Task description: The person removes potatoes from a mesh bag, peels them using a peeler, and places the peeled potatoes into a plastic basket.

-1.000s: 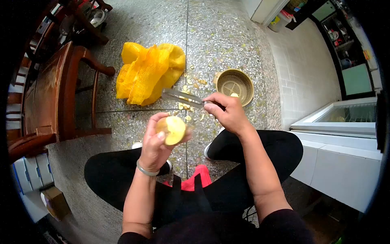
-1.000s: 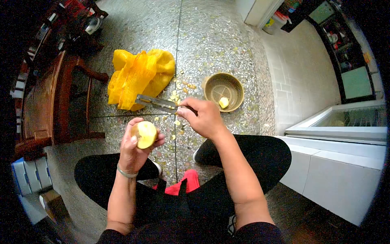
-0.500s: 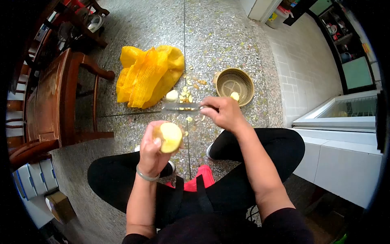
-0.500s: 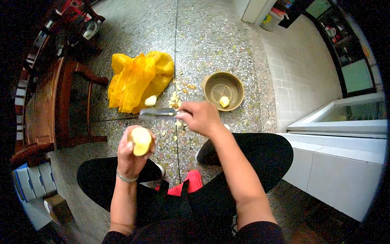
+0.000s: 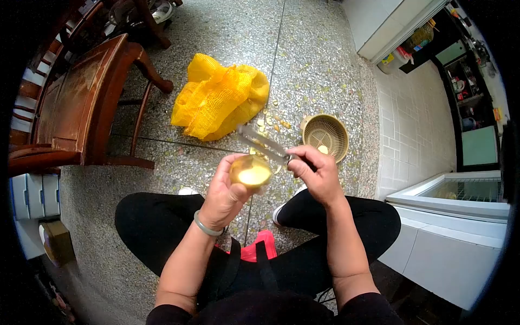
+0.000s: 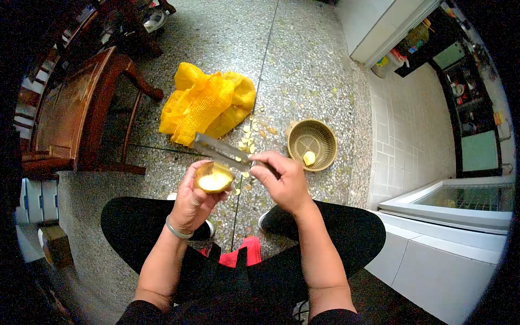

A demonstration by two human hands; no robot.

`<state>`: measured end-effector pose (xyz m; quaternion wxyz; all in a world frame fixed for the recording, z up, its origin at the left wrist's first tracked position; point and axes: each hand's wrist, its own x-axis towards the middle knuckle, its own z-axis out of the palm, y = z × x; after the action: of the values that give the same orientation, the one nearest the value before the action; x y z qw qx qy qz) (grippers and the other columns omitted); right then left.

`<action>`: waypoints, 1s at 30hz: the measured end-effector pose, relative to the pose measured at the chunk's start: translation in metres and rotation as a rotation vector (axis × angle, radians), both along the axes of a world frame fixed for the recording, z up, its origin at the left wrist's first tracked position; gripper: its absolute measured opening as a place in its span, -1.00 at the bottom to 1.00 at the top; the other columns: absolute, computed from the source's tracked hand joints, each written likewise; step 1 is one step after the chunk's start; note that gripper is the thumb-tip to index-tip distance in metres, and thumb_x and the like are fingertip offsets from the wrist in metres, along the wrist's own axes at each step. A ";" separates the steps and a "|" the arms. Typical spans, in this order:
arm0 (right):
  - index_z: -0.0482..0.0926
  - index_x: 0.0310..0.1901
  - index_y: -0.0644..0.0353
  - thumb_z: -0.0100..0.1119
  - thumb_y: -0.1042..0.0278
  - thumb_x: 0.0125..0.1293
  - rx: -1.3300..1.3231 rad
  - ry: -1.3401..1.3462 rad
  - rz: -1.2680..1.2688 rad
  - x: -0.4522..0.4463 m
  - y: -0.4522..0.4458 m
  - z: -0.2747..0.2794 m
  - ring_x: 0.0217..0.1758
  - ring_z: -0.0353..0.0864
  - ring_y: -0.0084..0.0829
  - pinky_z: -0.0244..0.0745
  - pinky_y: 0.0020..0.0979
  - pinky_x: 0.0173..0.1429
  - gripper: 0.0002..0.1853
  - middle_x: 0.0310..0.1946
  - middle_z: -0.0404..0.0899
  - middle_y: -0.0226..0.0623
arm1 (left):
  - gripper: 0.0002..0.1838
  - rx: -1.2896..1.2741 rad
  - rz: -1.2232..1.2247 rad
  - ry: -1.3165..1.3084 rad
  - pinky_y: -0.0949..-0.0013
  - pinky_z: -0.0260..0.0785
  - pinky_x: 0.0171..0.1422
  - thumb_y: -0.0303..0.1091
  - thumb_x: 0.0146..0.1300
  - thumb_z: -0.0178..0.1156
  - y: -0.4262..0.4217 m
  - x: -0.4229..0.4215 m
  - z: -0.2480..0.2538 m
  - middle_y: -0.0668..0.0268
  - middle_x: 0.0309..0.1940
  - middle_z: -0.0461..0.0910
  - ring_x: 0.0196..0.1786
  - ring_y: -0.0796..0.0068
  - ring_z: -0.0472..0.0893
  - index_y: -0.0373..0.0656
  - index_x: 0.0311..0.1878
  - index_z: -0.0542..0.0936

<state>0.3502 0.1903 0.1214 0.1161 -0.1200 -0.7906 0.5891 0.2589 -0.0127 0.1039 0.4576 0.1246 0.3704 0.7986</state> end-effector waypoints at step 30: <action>0.61 -0.19 0.26 0.23 0.41 0.17 0.332 0.263 -0.018 -0.013 -0.038 0.001 -0.45 0.61 -0.41 0.48 -0.43 -0.35 -0.81 -0.45 0.61 -0.25 | -0.30 -0.120 0.200 -0.125 0.56 0.17 -0.55 0.37 0.33 -0.29 0.007 0.007 -0.009 0.36 -0.21 0.53 -0.42 0.57 0.44 -0.06 0.16 0.39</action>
<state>0.3370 0.1519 0.1220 0.2417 -0.0283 -0.8537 0.4604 0.2660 -0.0061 0.0953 0.4045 0.0093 0.3988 0.8230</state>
